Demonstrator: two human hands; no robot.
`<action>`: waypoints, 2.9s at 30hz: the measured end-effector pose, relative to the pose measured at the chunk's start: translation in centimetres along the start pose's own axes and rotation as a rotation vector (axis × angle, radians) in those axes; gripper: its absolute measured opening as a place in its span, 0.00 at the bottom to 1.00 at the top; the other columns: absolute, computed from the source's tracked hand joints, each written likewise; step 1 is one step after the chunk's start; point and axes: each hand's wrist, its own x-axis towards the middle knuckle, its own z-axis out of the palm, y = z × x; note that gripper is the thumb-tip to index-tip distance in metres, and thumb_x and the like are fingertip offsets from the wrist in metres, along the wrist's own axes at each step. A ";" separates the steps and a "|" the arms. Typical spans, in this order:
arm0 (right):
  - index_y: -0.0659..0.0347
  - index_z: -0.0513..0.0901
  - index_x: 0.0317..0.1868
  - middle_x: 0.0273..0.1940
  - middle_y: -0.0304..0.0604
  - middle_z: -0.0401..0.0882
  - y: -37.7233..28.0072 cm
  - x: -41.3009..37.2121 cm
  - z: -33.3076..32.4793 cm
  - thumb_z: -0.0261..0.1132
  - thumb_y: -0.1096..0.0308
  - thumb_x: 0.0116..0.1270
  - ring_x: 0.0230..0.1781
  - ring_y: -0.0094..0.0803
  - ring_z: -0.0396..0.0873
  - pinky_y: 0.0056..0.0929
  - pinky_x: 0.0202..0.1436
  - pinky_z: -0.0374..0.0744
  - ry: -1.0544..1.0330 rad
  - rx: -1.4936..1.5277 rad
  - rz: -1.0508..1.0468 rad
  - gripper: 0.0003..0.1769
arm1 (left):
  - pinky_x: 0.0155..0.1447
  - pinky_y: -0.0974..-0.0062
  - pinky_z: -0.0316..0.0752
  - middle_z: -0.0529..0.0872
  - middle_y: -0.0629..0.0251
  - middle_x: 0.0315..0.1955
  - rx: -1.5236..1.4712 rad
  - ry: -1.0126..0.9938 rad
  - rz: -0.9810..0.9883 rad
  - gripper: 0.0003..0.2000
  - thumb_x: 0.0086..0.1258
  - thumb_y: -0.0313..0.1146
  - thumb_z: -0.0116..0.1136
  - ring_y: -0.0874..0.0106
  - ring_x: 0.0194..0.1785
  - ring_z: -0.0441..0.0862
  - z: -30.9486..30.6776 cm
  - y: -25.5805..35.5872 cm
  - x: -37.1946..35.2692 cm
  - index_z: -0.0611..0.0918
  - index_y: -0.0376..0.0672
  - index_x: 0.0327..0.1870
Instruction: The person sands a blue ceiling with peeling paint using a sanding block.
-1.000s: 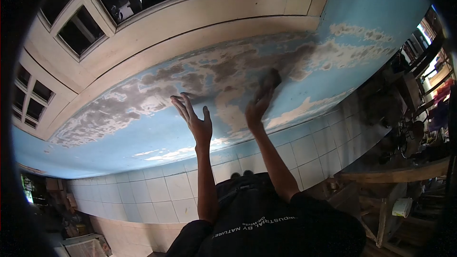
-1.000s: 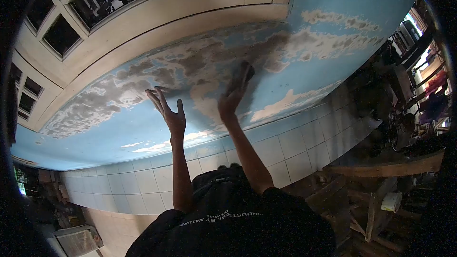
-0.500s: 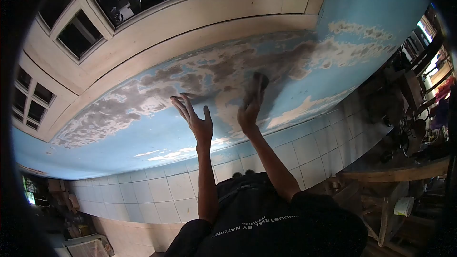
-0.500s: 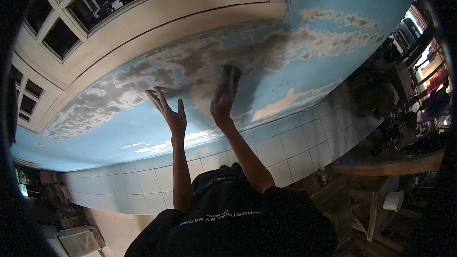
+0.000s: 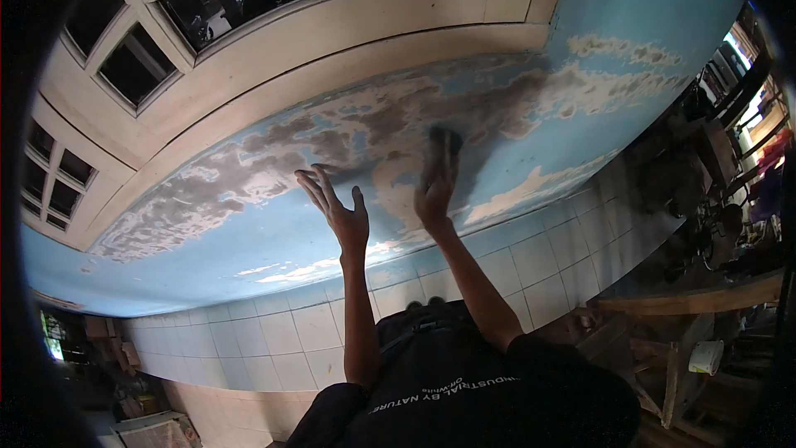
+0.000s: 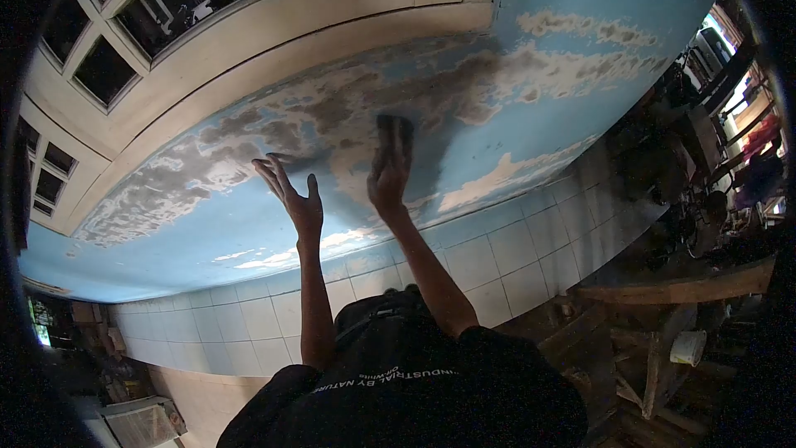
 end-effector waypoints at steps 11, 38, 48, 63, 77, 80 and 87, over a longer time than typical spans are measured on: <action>0.64 0.63 0.73 0.74 0.54 0.58 -1.5 -0.1 0.3 0.42 0.66 0.80 0.75 0.56 0.54 0.51 0.78 0.50 0.026 -0.077 -0.096 0.25 | 0.78 0.48 0.48 0.38 0.49 0.78 -0.008 0.007 -0.014 0.45 0.61 0.20 0.63 0.49 0.80 0.35 0.0 0.2 0.0 0.53 0.52 0.79; 0.65 0.66 0.72 0.72 0.54 0.64 -1.2 -0.1 1.1 0.42 0.65 0.80 0.75 0.53 0.56 0.54 0.77 0.49 -0.046 -0.077 -0.122 0.24 | 0.78 0.50 0.49 0.37 0.48 0.78 -0.011 -0.017 -0.050 0.45 0.61 0.20 0.63 0.48 0.80 0.36 -0.3 -0.1 -0.1 0.52 0.51 0.79; 0.66 0.64 0.72 0.72 0.56 0.63 -4.1 0.7 0.7 0.41 0.66 0.80 0.76 0.52 0.55 0.51 0.77 0.50 0.027 0.013 -0.072 0.25 | 0.79 0.49 0.45 0.37 0.49 0.78 -0.014 -0.031 -0.010 0.46 0.61 0.20 0.65 0.50 0.80 0.35 -0.3 -0.1 -0.3 0.52 0.53 0.79; 0.64 0.58 0.75 0.76 0.57 0.54 -0.7 1.1 -0.7 0.44 0.64 0.79 0.76 0.57 0.52 0.52 0.77 0.52 0.030 0.018 -0.018 0.28 | 0.79 0.49 0.45 0.36 0.51 0.78 -0.011 -0.043 -0.002 0.47 0.61 0.19 0.64 0.51 0.81 0.34 -0.4 -0.6 -0.1 0.52 0.54 0.79; 0.66 0.58 0.75 0.74 0.57 0.58 0.1 1.4 -0.2 0.44 0.61 0.80 0.75 0.59 0.54 0.51 0.77 0.52 0.103 0.017 -0.047 0.28 | 0.77 0.49 0.48 0.39 0.48 0.78 -0.051 -0.045 -0.004 0.43 0.62 0.20 0.61 0.48 0.80 0.36 -0.8 -0.6 -0.3 0.54 0.50 0.79; 0.67 0.58 0.74 0.74 0.58 0.58 0.4 1.1 0.9 0.44 0.62 0.80 0.75 0.58 0.54 0.51 0.77 0.51 0.202 0.012 0.251 0.28 | 0.77 0.49 0.48 0.39 0.47 0.78 -0.023 -0.049 0.012 0.43 0.62 0.20 0.61 0.48 0.80 0.36 -0.7 -0.5 -0.2 0.54 0.50 0.79; 0.68 0.57 0.74 0.74 0.60 0.57 -1.4 0.9 -0.3 0.45 0.63 0.79 0.75 0.59 0.53 0.50 0.78 0.49 -0.007 -0.031 -0.074 0.29 | 0.78 0.50 0.45 0.37 0.50 0.78 -0.030 -0.049 0.010 0.45 0.61 0.19 0.64 0.50 0.81 0.35 -0.7 -0.5 -0.1 0.53 0.55 0.79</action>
